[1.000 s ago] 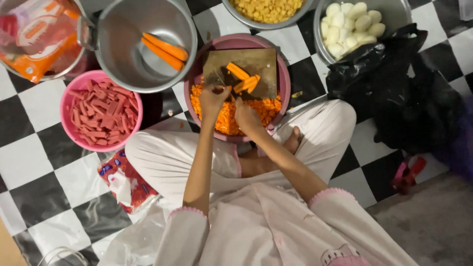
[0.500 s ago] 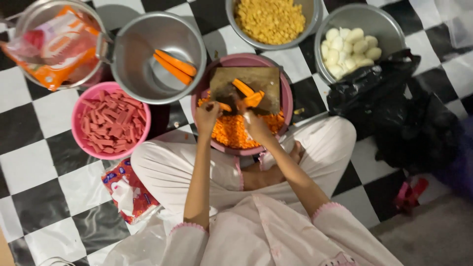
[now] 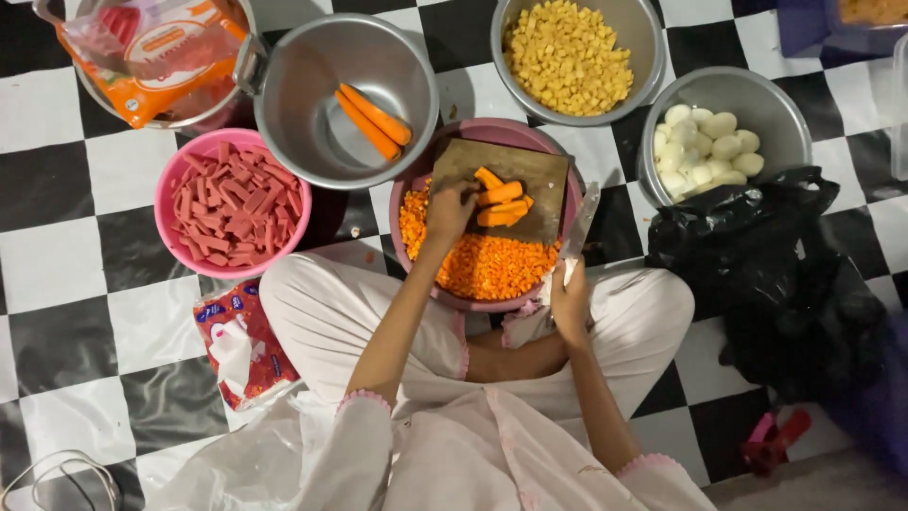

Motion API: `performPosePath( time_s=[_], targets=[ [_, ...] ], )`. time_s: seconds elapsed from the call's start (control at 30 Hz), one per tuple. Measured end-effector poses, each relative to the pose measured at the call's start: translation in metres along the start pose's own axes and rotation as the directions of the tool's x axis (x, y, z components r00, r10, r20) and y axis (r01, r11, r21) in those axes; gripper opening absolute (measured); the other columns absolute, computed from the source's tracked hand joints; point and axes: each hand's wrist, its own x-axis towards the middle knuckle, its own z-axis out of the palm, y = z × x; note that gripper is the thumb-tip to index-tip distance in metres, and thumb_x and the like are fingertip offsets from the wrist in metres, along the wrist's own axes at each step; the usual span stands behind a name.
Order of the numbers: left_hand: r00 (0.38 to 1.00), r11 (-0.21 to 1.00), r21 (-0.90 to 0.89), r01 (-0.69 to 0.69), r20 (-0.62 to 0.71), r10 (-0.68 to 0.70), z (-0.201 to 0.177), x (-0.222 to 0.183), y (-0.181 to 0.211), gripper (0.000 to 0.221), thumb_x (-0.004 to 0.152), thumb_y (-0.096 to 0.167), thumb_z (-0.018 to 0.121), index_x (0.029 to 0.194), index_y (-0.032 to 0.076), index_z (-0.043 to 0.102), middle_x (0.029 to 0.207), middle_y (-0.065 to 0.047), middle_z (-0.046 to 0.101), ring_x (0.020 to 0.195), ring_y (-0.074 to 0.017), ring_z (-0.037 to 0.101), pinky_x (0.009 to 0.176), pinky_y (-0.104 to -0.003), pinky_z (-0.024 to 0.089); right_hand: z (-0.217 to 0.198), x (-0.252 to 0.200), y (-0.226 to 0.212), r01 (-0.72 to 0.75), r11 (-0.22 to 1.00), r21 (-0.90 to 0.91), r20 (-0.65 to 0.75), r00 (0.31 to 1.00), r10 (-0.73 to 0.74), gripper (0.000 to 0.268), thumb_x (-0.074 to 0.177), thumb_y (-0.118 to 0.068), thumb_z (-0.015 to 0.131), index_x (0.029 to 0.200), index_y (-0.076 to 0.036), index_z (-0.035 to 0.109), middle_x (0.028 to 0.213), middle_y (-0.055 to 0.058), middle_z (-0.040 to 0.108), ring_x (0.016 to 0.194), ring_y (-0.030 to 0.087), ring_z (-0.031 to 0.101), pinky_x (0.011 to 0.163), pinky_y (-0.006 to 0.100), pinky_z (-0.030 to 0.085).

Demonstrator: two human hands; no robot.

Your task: Chopping carrots into small pieces on a wooden board while sitting on the floor.

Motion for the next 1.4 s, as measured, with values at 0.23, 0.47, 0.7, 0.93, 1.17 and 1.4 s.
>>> performPosePath(
  time_s=[0.23,0.47,0.7,0.93,1.17,1.4],
  targets=[
    [0.773,0.885,-0.028,-0.465,-0.501,0.39,-0.102,0.016,0.029,0.021,0.09,-0.01,0.06,0.095,0.006,0.072,0.094,-0.011,0.074,0.096,-0.0319,0.07,0.089,-0.044,0.055,0.028,0.015,0.054,-0.001,0.99,0.142,-0.118,0.993,0.018,0.042,0.106,-0.032,0.057,0.138,-0.004,0.055,0.125,0.029,0.065,0.123,0.044,0.058,0.104,0.055,0.047],
    [0.93,0.931,0.179,0.319,-0.248,-0.271,-0.086,0.181,-0.17,0.035,0.096,0.036,0.066,0.103,0.002,0.061,0.089,-0.017,0.064,0.083,-0.037,0.073,0.087,-0.052,0.058,0.027,0.01,0.034,0.024,0.991,0.135,-0.159,0.987,-0.003,0.035,0.106,-0.027,0.058,0.134,-0.006,0.059,0.119,0.023,0.069,0.116,0.04,0.063,0.095,0.053,0.052],
    [0.852,0.732,-0.534,0.424,-0.041,-0.522,-0.041,0.203,-0.194,0.041,0.069,0.008,0.088,0.101,-0.01,0.069,0.081,-0.019,0.075,0.082,-0.0322,0.078,0.068,-0.045,0.065,0.032,0.013,0.035,0.017,0.996,0.092,-0.224,0.975,0.004,0.037,0.105,-0.028,0.06,0.134,-0.005,0.06,0.119,0.027,0.068,0.116,0.042,0.063,0.094,0.053,0.053],
    [0.96,0.585,-0.802,-0.122,-0.244,-0.134,-0.099,0.053,-0.101,0.059,0.103,0.022,0.07,0.144,-0.01,0.043,0.123,-0.033,0.055,0.107,-0.0394,0.069,0.095,-0.046,0.062,0.035,0.01,0.026,-0.122,0.991,-0.058,0.02,0.992,0.123,0.051,0.106,-0.048,0.048,0.146,-0.016,0.05,0.12,0.023,0.069,0.115,0.039,0.065,0.097,0.051,0.053],
    [0.986,0.758,-0.632,-0.164,-0.133,0.103,-0.047,-0.067,-0.07,0.057,0.103,0.033,0.066,0.145,-0.002,0.052,0.134,-0.029,0.058,0.122,-0.0413,0.057,0.102,-0.05,0.049,0.088,0.015,0.009,0.224,0.942,-0.25,0.463,0.882,-0.087,0.039,0.103,-0.041,0.046,0.135,-0.02,0.052,0.097,0.026,0.074,0.097,0.044,0.072,0.082,0.057,0.058],
    [0.991,0.891,-0.434,-0.131,-0.058,0.117,-0.003,-0.081,-0.099,0.049,0.102,0.032,0.068,0.145,0.011,0.058,0.133,-0.019,0.059,0.129,-0.0362,0.057,0.109,-0.046,0.048,0.064,0.055,-0.015,0.115,0.928,-0.355,0.465,0.882,0.069,0.04,0.102,-0.03,0.041,0.135,-0.008,0.043,0.1,0.037,0.07,0.103,0.052,0.069,0.089,0.06,0.054]
  ],
)
